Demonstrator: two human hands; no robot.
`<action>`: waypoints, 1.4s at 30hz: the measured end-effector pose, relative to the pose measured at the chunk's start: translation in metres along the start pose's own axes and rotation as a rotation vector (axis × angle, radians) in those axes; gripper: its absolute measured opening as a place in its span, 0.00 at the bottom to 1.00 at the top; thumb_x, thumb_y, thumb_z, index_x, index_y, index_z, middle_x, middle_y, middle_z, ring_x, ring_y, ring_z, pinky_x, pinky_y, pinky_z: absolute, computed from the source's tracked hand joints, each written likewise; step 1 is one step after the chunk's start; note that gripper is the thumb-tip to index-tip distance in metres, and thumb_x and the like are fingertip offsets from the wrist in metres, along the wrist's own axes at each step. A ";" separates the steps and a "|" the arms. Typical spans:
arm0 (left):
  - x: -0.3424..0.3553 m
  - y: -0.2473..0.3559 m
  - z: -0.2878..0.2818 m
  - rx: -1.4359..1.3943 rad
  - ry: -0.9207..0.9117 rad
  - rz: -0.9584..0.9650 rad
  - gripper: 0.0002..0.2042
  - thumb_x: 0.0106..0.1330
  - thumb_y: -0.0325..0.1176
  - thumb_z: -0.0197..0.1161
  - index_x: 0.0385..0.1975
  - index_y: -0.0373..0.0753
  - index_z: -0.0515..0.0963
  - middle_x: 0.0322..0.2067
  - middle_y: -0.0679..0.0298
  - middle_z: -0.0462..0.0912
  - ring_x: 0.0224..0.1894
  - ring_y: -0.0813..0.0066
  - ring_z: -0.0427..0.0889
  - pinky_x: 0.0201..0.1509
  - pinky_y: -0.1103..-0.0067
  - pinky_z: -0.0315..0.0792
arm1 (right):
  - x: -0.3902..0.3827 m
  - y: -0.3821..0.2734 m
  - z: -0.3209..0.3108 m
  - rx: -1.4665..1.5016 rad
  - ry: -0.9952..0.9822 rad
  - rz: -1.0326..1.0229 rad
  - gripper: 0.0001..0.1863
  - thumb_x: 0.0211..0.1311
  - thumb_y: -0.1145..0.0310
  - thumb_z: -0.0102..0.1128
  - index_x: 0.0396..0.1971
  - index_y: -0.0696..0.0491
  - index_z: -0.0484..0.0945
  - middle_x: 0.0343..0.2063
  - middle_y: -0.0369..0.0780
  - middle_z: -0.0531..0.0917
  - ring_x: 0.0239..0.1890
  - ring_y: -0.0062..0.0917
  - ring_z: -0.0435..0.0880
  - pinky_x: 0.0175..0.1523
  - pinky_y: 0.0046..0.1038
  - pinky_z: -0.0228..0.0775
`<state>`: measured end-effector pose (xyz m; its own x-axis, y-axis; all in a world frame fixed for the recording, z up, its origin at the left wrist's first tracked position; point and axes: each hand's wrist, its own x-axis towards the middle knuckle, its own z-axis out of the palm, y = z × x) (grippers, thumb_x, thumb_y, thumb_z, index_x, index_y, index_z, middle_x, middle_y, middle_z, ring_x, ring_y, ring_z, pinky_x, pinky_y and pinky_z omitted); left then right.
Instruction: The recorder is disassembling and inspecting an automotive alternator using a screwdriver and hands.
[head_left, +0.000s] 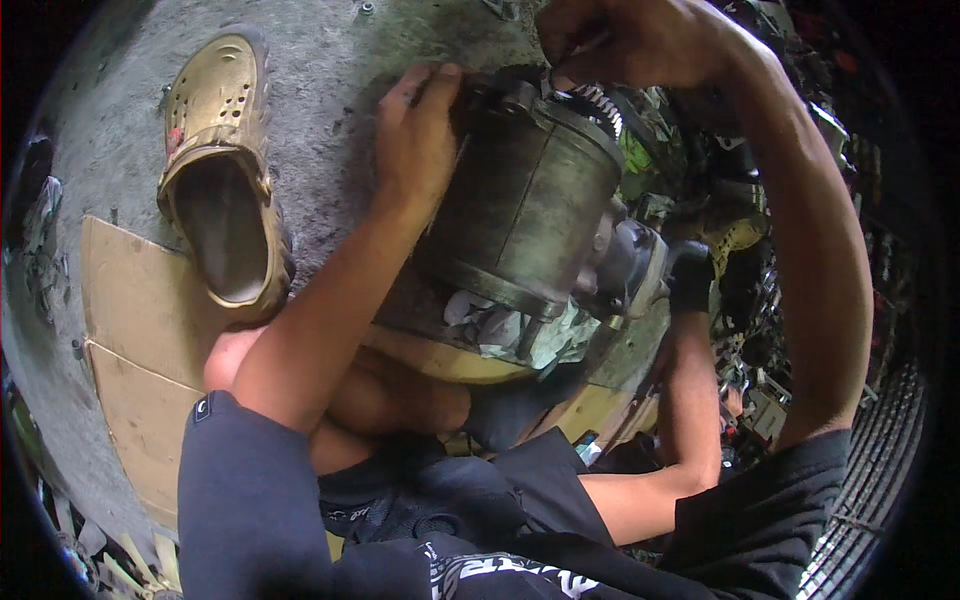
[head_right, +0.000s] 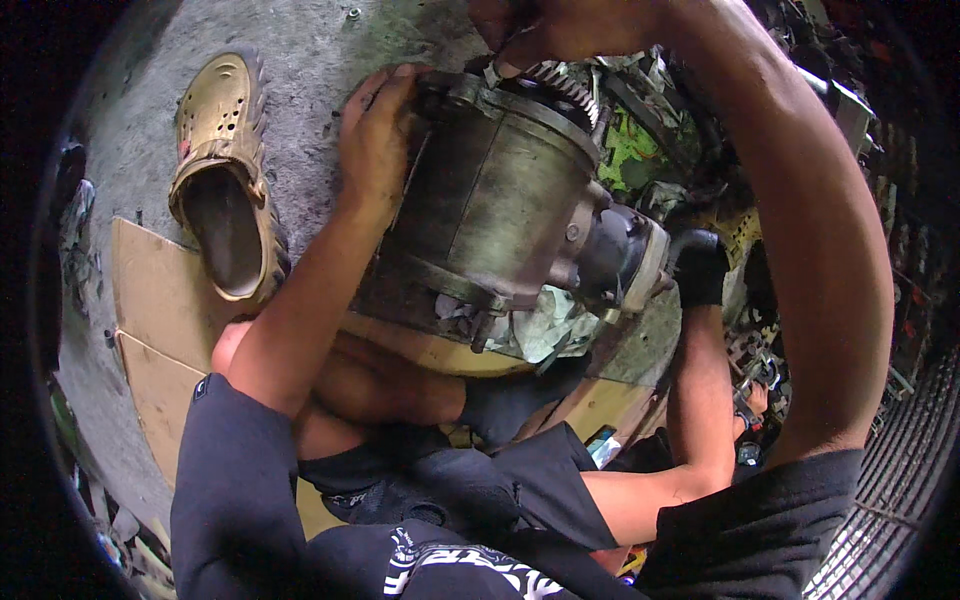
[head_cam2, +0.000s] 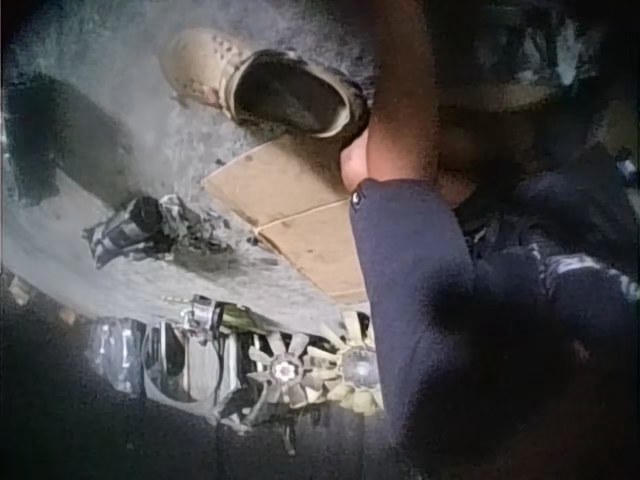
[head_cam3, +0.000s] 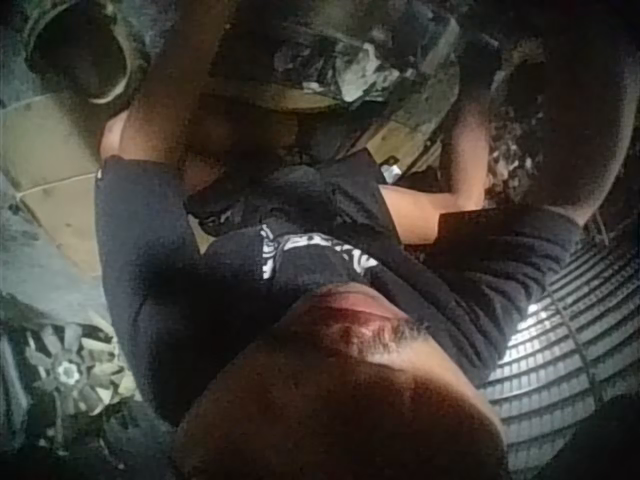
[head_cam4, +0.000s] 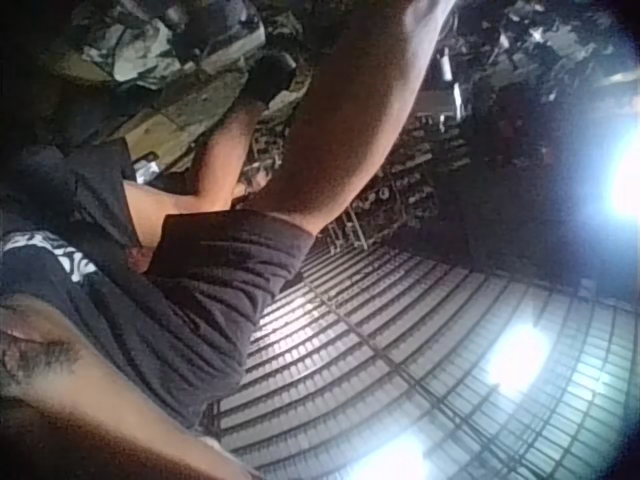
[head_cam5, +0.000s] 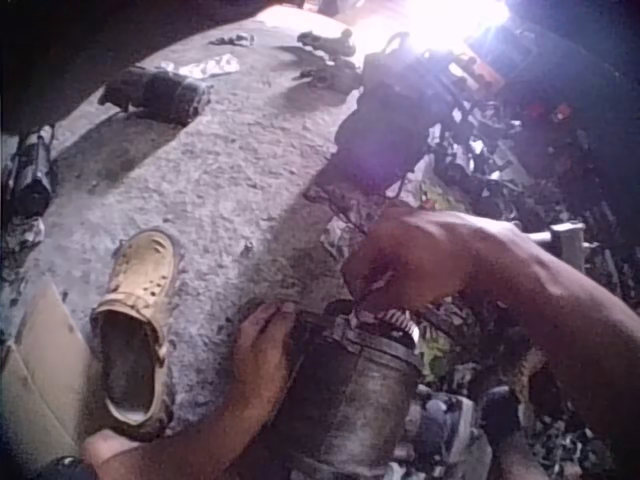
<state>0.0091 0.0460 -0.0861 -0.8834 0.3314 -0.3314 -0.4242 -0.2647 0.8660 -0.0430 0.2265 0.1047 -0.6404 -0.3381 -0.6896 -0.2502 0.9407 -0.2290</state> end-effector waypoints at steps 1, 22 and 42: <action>0.000 0.000 0.000 -0.043 -0.018 0.000 0.17 0.72 0.41 0.57 0.41 0.30 0.82 0.36 0.59 0.85 0.41 0.71 0.80 0.50 0.75 0.71 | -0.001 0.001 0.000 0.016 0.005 -0.008 0.08 0.59 0.63 0.67 0.34 0.51 0.86 0.28 0.43 0.87 0.32 0.31 0.85 0.39 0.36 0.75; 0.001 0.001 -0.006 -0.054 -0.102 -0.041 0.16 0.73 0.41 0.60 0.48 0.35 0.82 0.45 0.63 0.85 0.47 0.75 0.81 0.51 0.81 0.71 | -0.002 0.023 0.018 0.058 0.225 -0.259 0.09 0.62 0.65 0.70 0.34 0.55 0.84 0.28 0.42 0.86 0.32 0.33 0.86 0.39 0.36 0.76; 0.002 -0.003 -0.003 -0.006 -0.007 -0.072 0.19 0.71 0.44 0.61 0.48 0.33 0.82 0.43 0.61 0.85 0.47 0.73 0.81 0.53 0.78 0.70 | -0.028 0.002 0.066 0.377 0.505 0.184 0.12 0.61 0.67 0.72 0.39 0.58 0.84 0.33 0.40 0.87 0.35 0.26 0.87 0.44 0.28 0.78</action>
<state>0.0084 0.0448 -0.0901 -0.8492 0.3563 -0.3899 -0.4877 -0.2459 0.8377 0.0223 0.2392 0.0785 -0.9336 -0.0547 -0.3541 0.1091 0.8980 -0.4264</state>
